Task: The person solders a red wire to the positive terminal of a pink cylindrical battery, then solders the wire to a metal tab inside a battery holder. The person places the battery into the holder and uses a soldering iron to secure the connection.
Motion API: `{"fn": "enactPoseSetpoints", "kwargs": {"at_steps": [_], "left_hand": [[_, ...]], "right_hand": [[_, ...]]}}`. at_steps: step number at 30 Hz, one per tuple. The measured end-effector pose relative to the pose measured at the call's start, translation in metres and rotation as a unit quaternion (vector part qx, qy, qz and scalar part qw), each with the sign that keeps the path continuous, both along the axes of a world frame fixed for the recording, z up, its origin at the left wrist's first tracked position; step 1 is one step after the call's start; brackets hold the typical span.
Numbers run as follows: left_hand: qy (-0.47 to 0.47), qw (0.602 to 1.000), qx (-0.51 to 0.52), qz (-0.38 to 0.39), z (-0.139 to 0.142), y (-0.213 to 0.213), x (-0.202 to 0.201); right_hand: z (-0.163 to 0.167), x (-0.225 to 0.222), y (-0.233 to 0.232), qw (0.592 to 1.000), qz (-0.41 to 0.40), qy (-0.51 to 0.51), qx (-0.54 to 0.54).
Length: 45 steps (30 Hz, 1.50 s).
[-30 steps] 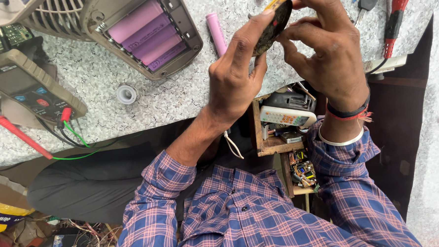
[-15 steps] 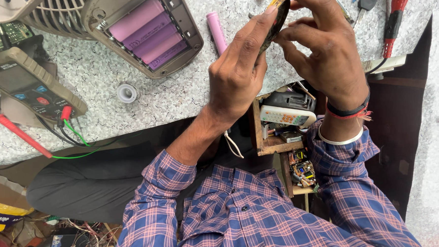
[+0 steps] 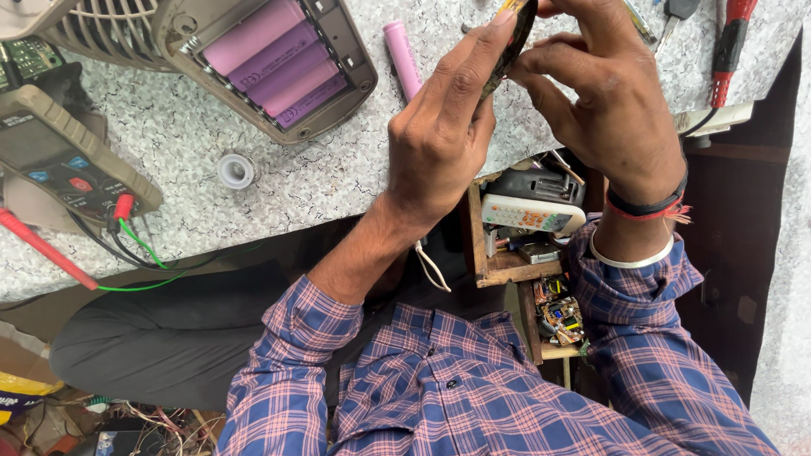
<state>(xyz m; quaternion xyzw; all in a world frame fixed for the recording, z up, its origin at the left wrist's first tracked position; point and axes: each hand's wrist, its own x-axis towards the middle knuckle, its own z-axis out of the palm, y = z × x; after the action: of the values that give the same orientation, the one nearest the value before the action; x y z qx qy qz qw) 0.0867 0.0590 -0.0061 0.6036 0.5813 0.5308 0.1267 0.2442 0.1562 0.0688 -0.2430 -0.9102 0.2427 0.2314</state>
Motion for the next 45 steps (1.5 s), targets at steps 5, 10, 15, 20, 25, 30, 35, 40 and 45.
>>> {"fn": "enactPoseSetpoints", "kwargs": {"at_steps": [5,10,15,20,25,30,35,40,45], "left_hand": [[0.005,1.0,0.0,-0.002,-0.002,0.0,0.0],[0.011,1.0,0.001,0.003,-0.003,0.0,0.001],[0.008,1.0,0.004,0.0,-0.002,0.0,0.002],[0.011,1.0,0.003,0.001,-0.001,-0.001,0.001],[0.011,1.0,0.0,0.001,-0.001,-0.002,0.001],[0.007,1.0,0.003,0.001,-0.003,0.0,0.001],[0.001,1.0,0.004,-0.005,-0.005,0.0,0.0],[-0.007,1.0,0.007,-0.01,-0.006,-0.001,0.0],[-0.041,0.999,-0.007,-0.012,-0.007,0.0,-0.002]], "right_hand": [[0.003,0.0,-0.001,1.0,-0.005,-0.017,0.025],[0.004,0.0,-0.002,0.999,-0.013,-0.025,0.03],[0.003,-0.003,-0.003,1.0,-0.005,0.002,0.005],[0.002,-0.002,-0.002,1.0,-0.001,0.0,-0.001],[0.001,-0.001,0.0,1.0,0.005,0.01,-0.018],[0.0,-0.001,0.001,1.0,-0.005,0.003,-0.02],[0.0,-0.001,0.004,1.0,0.008,0.003,-0.004],[-0.002,0.0,0.007,0.994,-0.016,0.029,-0.108],[-0.006,0.005,0.011,0.987,-0.005,0.112,-0.113]]}}
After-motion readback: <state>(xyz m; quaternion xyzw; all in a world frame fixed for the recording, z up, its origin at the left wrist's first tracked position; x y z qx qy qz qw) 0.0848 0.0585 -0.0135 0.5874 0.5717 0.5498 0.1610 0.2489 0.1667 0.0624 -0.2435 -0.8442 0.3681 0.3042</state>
